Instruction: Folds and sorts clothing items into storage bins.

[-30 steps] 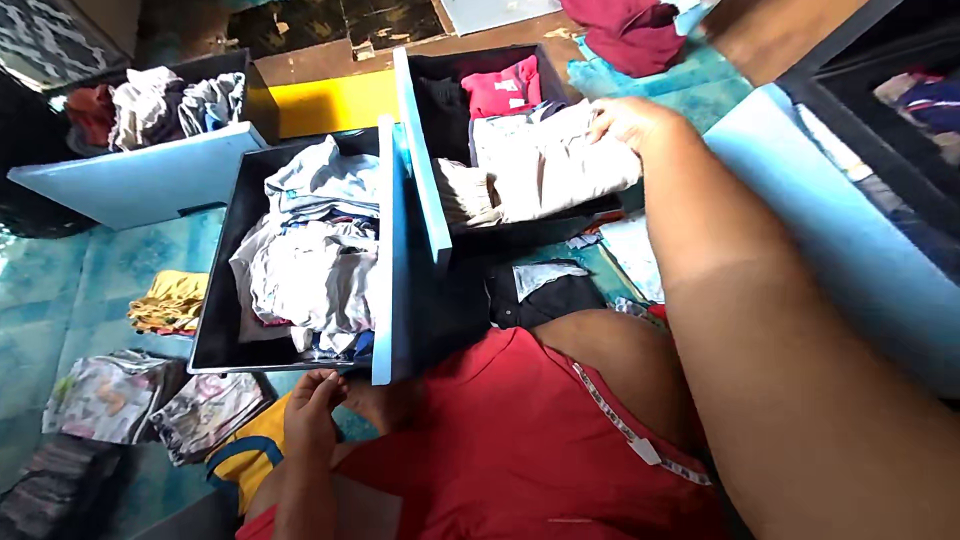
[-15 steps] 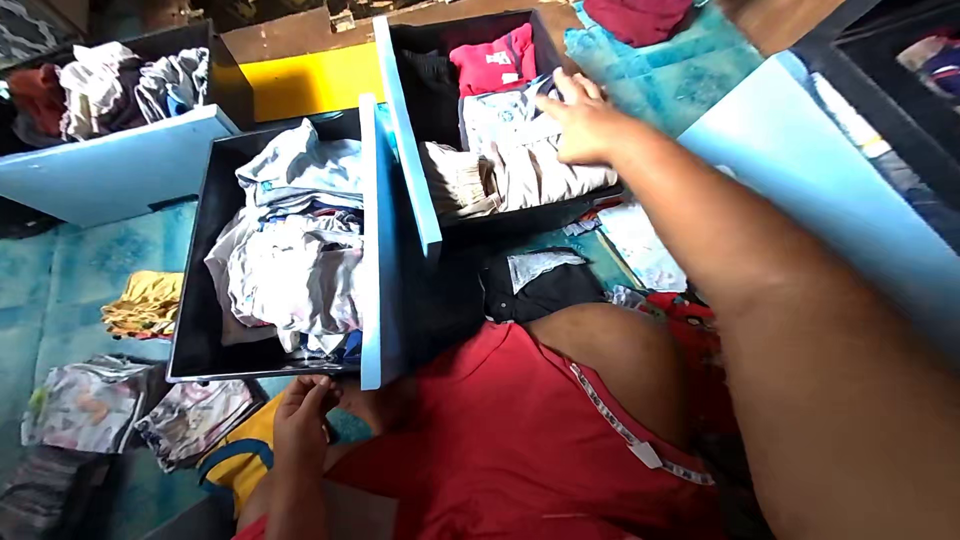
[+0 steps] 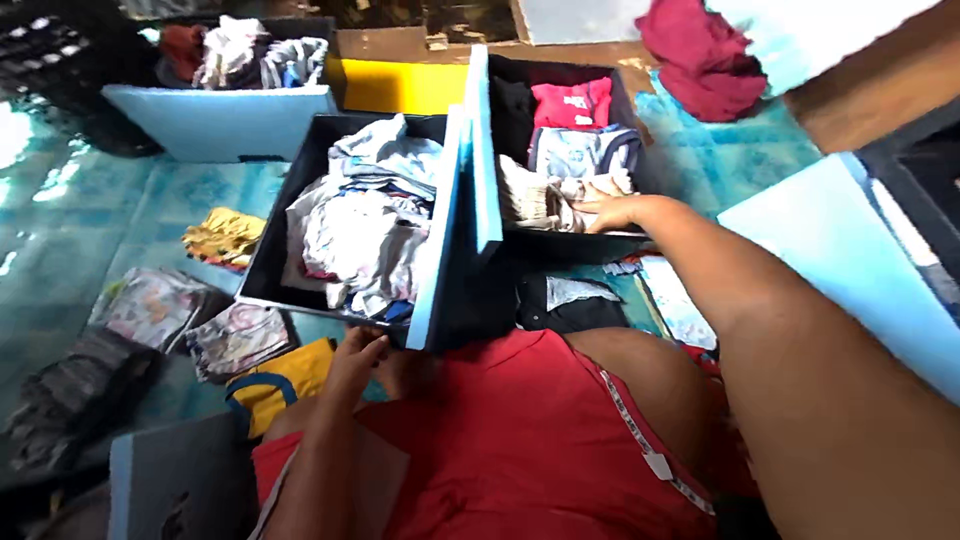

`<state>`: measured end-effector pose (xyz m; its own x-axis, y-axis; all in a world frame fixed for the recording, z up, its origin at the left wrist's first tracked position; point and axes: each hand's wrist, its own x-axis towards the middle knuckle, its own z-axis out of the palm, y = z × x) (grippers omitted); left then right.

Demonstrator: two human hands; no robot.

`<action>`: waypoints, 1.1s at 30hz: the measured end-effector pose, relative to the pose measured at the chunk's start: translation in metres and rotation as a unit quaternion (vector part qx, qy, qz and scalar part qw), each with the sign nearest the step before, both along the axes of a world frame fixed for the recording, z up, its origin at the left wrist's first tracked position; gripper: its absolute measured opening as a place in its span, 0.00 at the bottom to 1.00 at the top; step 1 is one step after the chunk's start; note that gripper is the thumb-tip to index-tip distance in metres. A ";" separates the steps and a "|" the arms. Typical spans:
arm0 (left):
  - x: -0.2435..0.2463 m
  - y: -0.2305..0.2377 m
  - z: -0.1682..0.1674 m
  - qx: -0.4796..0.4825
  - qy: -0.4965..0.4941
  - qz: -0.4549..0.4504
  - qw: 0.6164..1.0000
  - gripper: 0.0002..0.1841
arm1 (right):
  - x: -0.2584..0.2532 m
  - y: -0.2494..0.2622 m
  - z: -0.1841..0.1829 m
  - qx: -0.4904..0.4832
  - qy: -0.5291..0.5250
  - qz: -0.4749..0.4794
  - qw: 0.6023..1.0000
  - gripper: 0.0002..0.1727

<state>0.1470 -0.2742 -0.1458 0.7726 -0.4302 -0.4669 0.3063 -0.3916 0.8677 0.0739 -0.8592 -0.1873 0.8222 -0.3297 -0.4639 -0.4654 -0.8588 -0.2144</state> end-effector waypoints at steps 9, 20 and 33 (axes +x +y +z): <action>0.006 -0.009 0.003 0.143 0.012 -0.181 0.973 0.24 | 0.133 0.197 0.164 -0.062 -0.177 0.058 0.981 0.16; 0.010 0.007 -0.001 0.093 0.058 -0.168 0.980 0.22 | 0.271 0.285 0.078 -0.033 -0.142 0.015 0.989 0.23; -0.023 0.025 0.040 -0.011 -0.205 0.082 0.975 0.15 | 0.211 0.283 0.224 0.323 -0.311 0.082 0.890 0.11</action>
<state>0.1237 -0.2491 -0.1055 0.9518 -0.2911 -0.0962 -0.0110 -0.3459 0.9382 0.2845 -0.5758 0.0371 0.9987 -0.0116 0.0495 0.0368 -0.5081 -0.8605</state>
